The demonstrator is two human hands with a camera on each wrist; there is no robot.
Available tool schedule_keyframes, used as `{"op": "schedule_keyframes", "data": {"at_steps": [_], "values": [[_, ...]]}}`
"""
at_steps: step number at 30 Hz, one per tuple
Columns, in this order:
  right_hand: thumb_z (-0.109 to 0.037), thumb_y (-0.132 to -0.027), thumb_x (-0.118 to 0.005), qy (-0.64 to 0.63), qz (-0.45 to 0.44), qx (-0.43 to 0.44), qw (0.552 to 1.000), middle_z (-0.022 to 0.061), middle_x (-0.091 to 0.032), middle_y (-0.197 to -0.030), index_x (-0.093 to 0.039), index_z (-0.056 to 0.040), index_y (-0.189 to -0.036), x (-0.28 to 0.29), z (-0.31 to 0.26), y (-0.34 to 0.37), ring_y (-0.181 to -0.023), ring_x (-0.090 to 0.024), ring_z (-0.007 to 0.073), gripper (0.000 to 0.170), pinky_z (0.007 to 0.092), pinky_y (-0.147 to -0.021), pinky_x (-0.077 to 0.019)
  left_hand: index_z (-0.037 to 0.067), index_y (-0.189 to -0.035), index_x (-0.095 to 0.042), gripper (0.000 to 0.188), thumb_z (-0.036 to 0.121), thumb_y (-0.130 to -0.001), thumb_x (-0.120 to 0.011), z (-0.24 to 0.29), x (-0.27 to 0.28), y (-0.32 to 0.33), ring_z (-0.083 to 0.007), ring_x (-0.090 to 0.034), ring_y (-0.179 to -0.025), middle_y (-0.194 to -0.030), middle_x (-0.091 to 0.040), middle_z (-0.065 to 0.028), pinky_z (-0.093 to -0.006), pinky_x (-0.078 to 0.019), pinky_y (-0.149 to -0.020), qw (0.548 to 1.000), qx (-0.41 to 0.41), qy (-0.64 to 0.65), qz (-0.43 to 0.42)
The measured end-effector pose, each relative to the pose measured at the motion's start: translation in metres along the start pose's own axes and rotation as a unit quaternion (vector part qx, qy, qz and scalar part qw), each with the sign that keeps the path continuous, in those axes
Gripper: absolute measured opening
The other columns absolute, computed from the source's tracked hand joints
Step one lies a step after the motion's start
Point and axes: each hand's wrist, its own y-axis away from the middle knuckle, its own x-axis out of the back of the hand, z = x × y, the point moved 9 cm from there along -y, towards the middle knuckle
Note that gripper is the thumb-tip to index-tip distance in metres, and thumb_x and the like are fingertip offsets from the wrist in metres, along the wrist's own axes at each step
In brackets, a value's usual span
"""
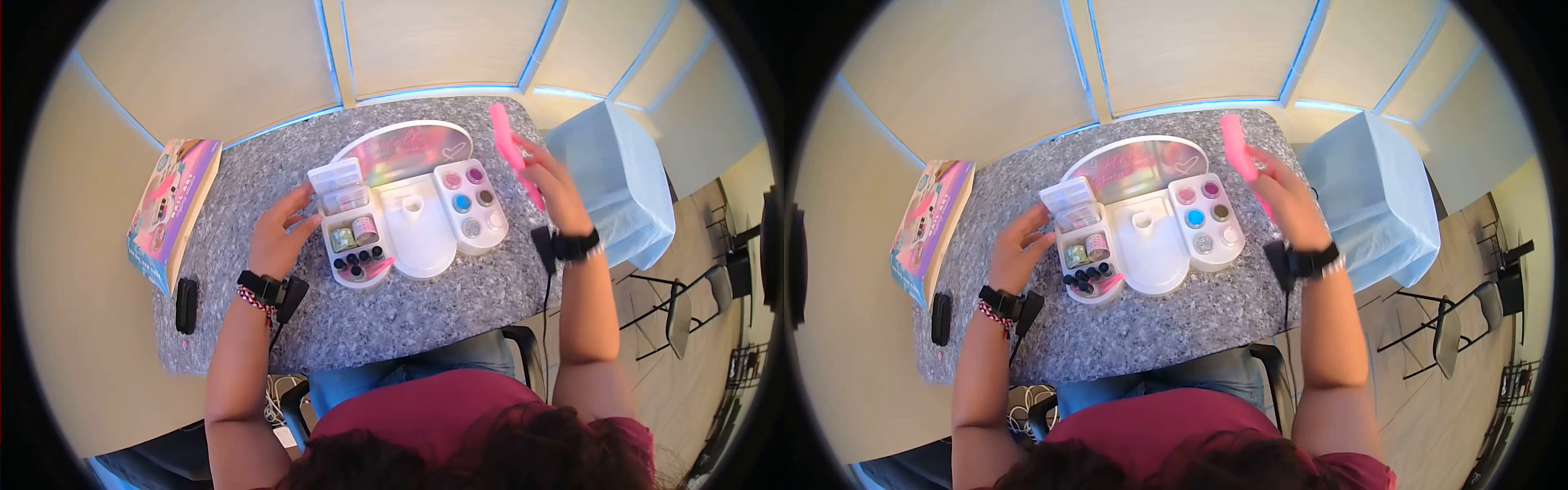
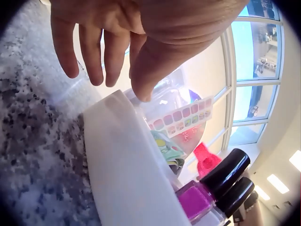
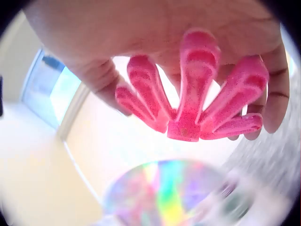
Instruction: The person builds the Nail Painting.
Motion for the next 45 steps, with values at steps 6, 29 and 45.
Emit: {"op": "schedule_keyframes", "data": {"at_steps": [6,29,45], "values": [[-0.042,-0.105,-0.044,-0.345,-0.151,-0.053,0.925,0.0132,-0.073,-0.126,-0.048,0.0031,-0.162,-0.101,-0.034,0.067,-0.106,-0.071,0.0191,0.073,0.0307,-0.085,-0.0577,0.007,-0.160,-0.056,0.060,0.014,-0.103,-0.075,-0.002,-0.011,0.005,-0.0283,-0.064,-0.141,-0.156,-0.064,-0.0169,-0.0418,-0.0521,-0.114,0.999,-0.005,0.024,-0.046],[-0.038,-0.087,-0.081,0.398,0.099,0.187,0.893,0.0295,-0.061,-0.125,-0.063,-0.0073,-0.151,-0.160,-0.085,0.086,-0.116,-0.059,0.0465,0.073,0.0519,-0.099,-0.0537,0.001,-0.171,-0.030,0.079,0.059,-0.118,-0.026,0.010,-0.043,0.095,-0.0339,-0.036,-0.162,-0.173,-0.040,-0.0228,-0.0492,-0.0258,-0.132,0.922,0.125,0.364,0.026],[-0.044,-0.084,-0.087,0.440,0.061,0.181,0.877,0.0225,-0.061,-0.113,-0.064,-0.0058,-0.149,-0.169,-0.081,0.081,-0.105,-0.062,0.0404,0.079,0.0483,-0.088,-0.0562,0.003,-0.172,-0.031,0.078,0.059,-0.119,-0.025,0.010,-0.044,0.089,-0.0319,-0.034,-0.163,-0.174,-0.038,-0.0208,-0.0494,-0.0242,-0.133,0.922,0.117,0.369,0.020]]}}
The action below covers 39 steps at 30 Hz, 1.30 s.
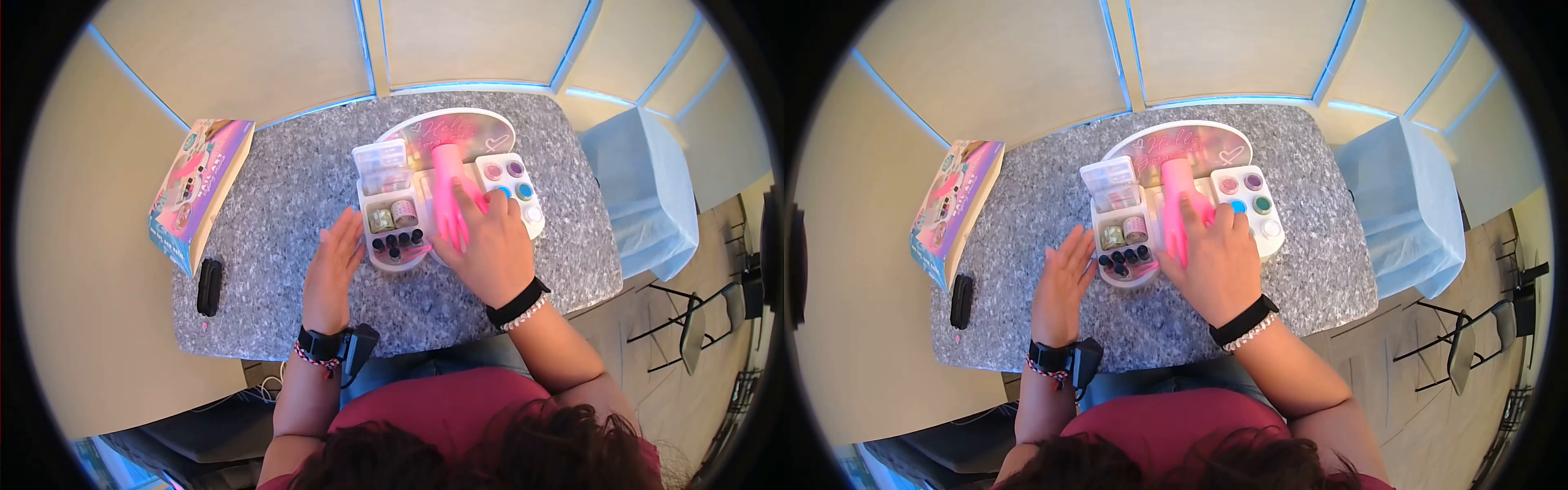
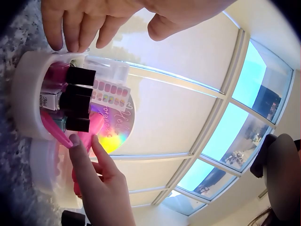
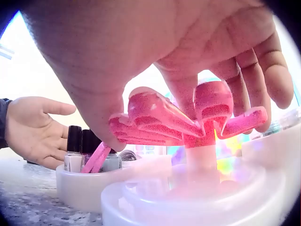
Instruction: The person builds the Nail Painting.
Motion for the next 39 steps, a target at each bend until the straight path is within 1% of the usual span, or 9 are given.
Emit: {"op": "schedule_keyframes", "data": {"at_steps": [11,14,16,19,22,28,31,33,39], "values": [[-0.049,-0.086,-0.086,-0.019,0.029,0.053,0.998,0.0229,-0.063,-0.114,-0.067,-0.0045,-0.144,-0.007,0.016,-0.032,-0.102,-0.063,0.0405,0.076,0.0484,-0.088,-0.0550,0.001,-0.171,-0.030,0.080,0.061,-0.118,-0.027,0.009,0.007,-0.028,-0.0347,-0.029,-0.165,-0.176,-0.035,-0.0217,-0.0496,-0.0198,-0.135,1.000,-0.008,-0.002,0.022],[-0.048,-0.094,-0.081,-0.088,0.130,0.056,0.986,0.0245,-0.065,-0.126,-0.068,-0.0042,-0.143,0.015,0.050,-0.027,-0.113,-0.064,0.0380,0.067,0.0456,-0.098,-0.0528,0.000,-0.171,-0.030,0.079,0.059,-0.119,-0.028,0.008,0.012,-0.029,-0.0356,-0.028,-0.165,-0.176,-0.034,-0.0231,-0.0496,-0.0207,-0.135,0.999,0.007,0.017,0.028],[-0.049,-0.105,-0.070,-0.420,0.153,-0.158,0.881,0.0215,-0.065,-0.141,-0.064,-0.0021,-0.148,-0.007,0.118,-0.015,-0.127,-0.063,0.0321,0.064,0.0425,-0.108,-0.0479,0.000,-0.171,-0.030,0.079,0.059,-0.119,-0.029,0.003,0.014,-0.027,-0.0363,-0.028,-0.165,-0.176,-0.034,-0.0232,-0.0498,-0.0205,-0.135,0.999,0.017,0.027,0.036],[-0.053,-0.112,-0.058,-0.551,0.091,-0.294,0.776,0.0171,-0.064,-0.148,-0.059,0.0002,-0.153,-0.041,0.162,0.008,-0.135,-0.060,0.0260,0.068,0.0405,-0.116,-0.0419,0.000,-0.171,-0.030,0.079,0.059,-0.118,-0.029,0.001,0.012,-0.027,-0.0366,-0.028,-0.165,-0.175,-0.035,-0.0233,-0.0499,-0.0198,-0.135,0.999,0.018,0.030,0.038],[-0.057,-0.116,-0.044,-0.589,0.049,-0.311,0.744,0.0155,-0.060,-0.155,-0.053,-0.0018,-0.159,-0.055,0.160,0.015,-0.137,-0.058,0.0275,0.070,0.0432,-0.123,-0.0376,0.003,-0.171,-0.032,0.081,0.063,-0.117,-0.029,-0.005,0.012,-0.025,-0.0380,-0.026,-0.166,-0.175,-0.037,-0.0207,-0.0512,-0.0166,-0.135,0.999,0.008,0.011,0.041],[-0.050,-0.115,-0.049,-0.683,0.069,-0.286,0.669,0.0155,-0.062,-0.151,-0.054,0.0019,-0.157,-0.054,0.160,0.016,-0.141,-0.056,0.0241,0.067,0.0433,-0.123,-0.0377,0.003,-0.171,-0.032,0.077,0.059,-0.118,-0.032,-0.001,0.021,-0.022,-0.0344,-0.030,-0.165,-0.174,-0.038,-0.0210,-0.0486,-0.0204,-0.135,0.998,0.010,0.004,0.069],[-0.046,-0.116,-0.047,-0.634,0.191,-0.298,0.688,0.0122,-0.069,-0.137,-0.062,0.0013,-0.145,-0.040,0.192,0.023,-0.125,-0.063,0.0221,0.058,0.0403,-0.112,-0.0475,0.004,-0.165,-0.045,0.073,0.058,-0.118,-0.032,0.005,0.051,-0.030,-0.0288,-0.046,-0.154,-0.168,-0.049,-0.0193,-0.0454,-0.0324,-0.127,0.993,-0.006,0.007,0.115],[-0.045,-0.116,-0.047,-0.654,0.209,-0.304,0.660,0.0094,-0.070,-0.120,-0.065,-0.0012,-0.131,-0.041,0.207,0.030,-0.110,-0.064,0.0204,0.049,0.0378,-0.100,-0.0499,0.007,-0.145,-0.063,0.059,0.054,-0.118,-0.040,0.010,0.081,-0.032,-0.0189,-0.063,-0.120,-0.138,-0.070,-0.0121,-0.0372,-0.0477,-0.106,0.983,-0.034,0.036,0.174],[-0.038,-0.115,-0.052,-0.716,0.226,-0.266,0.604,-0.0001,-0.049,-0.072,-0.056,-0.0118,-0.087,-0.048,0.205,0.036,-0.066,-0.048,0.0139,0.039,0.0324,-0.062,-0.0397,0.013,-0.089,-0.057,0.037,0.038,-0.117,-0.055,0.013,0.090,-0.031,-0.0085,-0.046,-0.066,-0.077,-0.054,0.0009,-0.0270,-0.0392,-0.061,0.972,-0.094,0.135,0.167]]}}
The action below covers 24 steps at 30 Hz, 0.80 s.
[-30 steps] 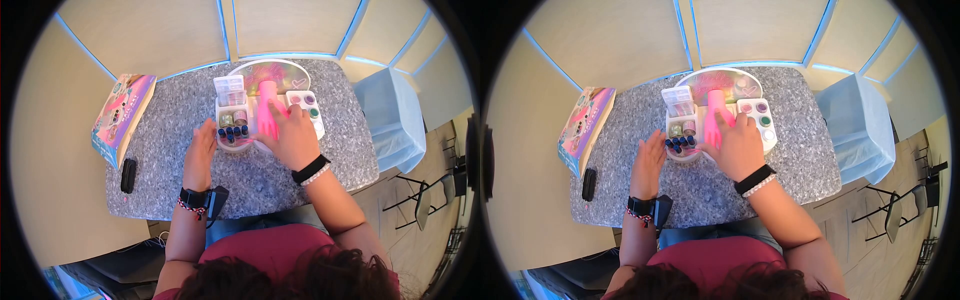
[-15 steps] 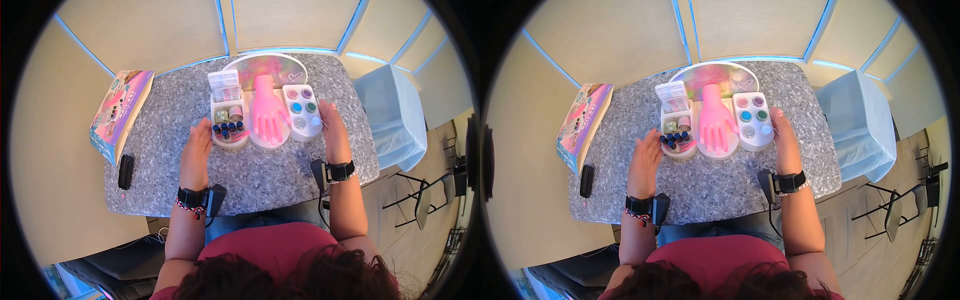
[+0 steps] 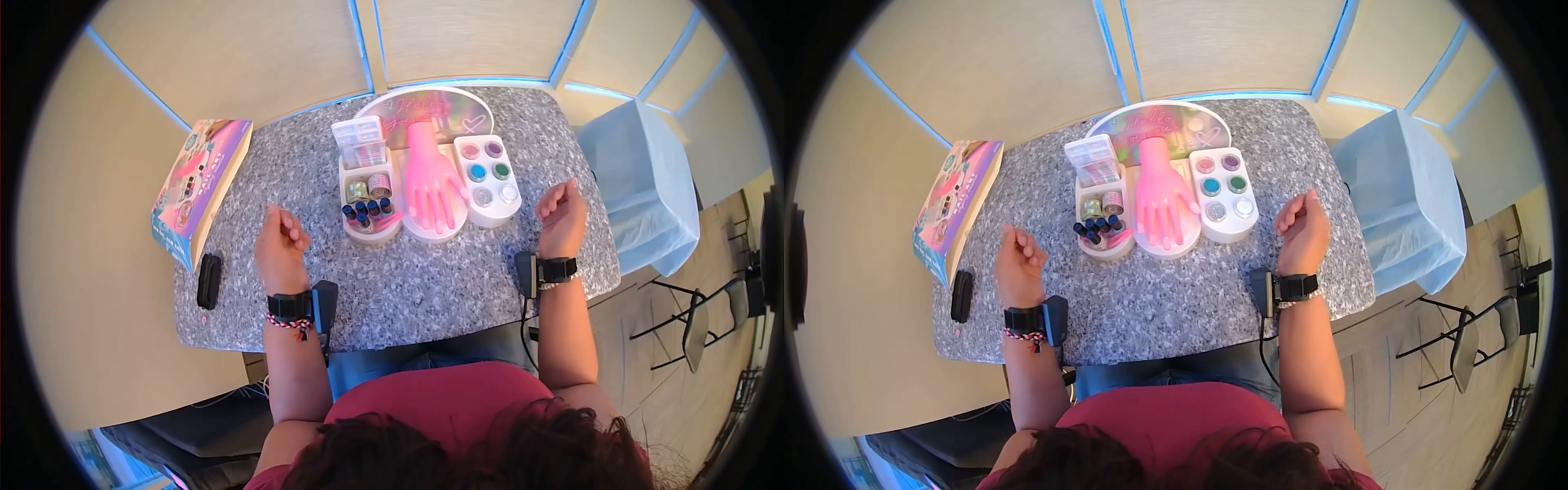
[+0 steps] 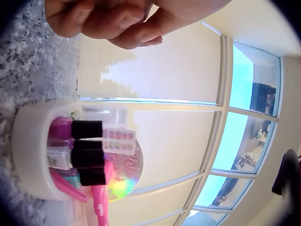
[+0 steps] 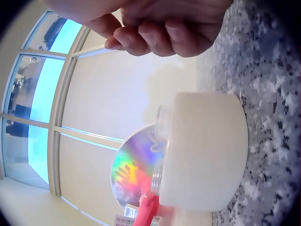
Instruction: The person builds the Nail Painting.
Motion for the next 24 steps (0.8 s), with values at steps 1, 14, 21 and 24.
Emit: {"op": "schedule_keyframes", "data": {"at_steps": [1,14,21,24], "values": [[-0.037,-0.114,-0.054,-0.008,0.013,-0.017,1.000,-0.0008,-0.045,-0.068,-0.052,-0.0132,-0.082,0.001,0.005,0.001,-0.062,-0.044,0.0130,0.040,0.0319,-0.058,-0.0362,0.013,-0.089,-0.057,0.037,0.038,-0.117,-0.055,-0.001,-0.004,0.003,-0.0085,-0.046,-0.066,-0.077,-0.054,0.0009,-0.0270,-0.0392,-0.061,1.000,-0.002,0.000,0.001],[-0.035,-0.113,-0.056,0.024,0.005,-0.071,0.997,-0.0037,-0.039,-0.065,-0.047,-0.0150,-0.079,0.001,0.024,0.004,-0.055,-0.035,0.0103,0.041,0.0291,-0.051,-0.0284,0.013,-0.082,-0.055,0.041,0.035,-0.116,-0.057,-0.015,-0.019,0.022,-0.0046,-0.040,-0.057,-0.069,-0.048,0.0042,-0.0237,-0.0310,-0.052,0.987,-0.018,-0.160,-0.011],[-0.036,-0.113,-0.056,0.024,0.006,-0.074,0.997,-0.0040,-0.038,-0.066,-0.046,-0.0154,-0.078,0.002,0.025,0.004,-0.056,-0.033,0.0103,0.043,0.0296,-0.053,-0.0283,0.014,-0.080,-0.054,0.043,0.037,-0.116,-0.057,-0.016,-0.016,0.022,-0.0046,-0.038,-0.057,-0.068,-0.048,0.0051,-0.0239,-0.0296,-0.054,0.983,-0.014,-0.182,-0.007],[-0.036,-0.113,-0.057,0.026,0.004,-0.073,0.997,-0.0040,-0.038,-0.066,-0.045,-0.0155,-0.077,0.002,0.025,0.004,-0.056,-0.033,0.0104,0.043,0.0298,-0.053,-0.0286,0.014,-0.080,-0.054,0.043,0.038,-0.115,-0.057,-0.016,-0.015,0.021,-0.0046,-0.038,-0.057,-0.068,-0.047,0.0051,-0.0240,-0.0289,-0.054,0.983,-0.008,-0.182,-0.011]]}}
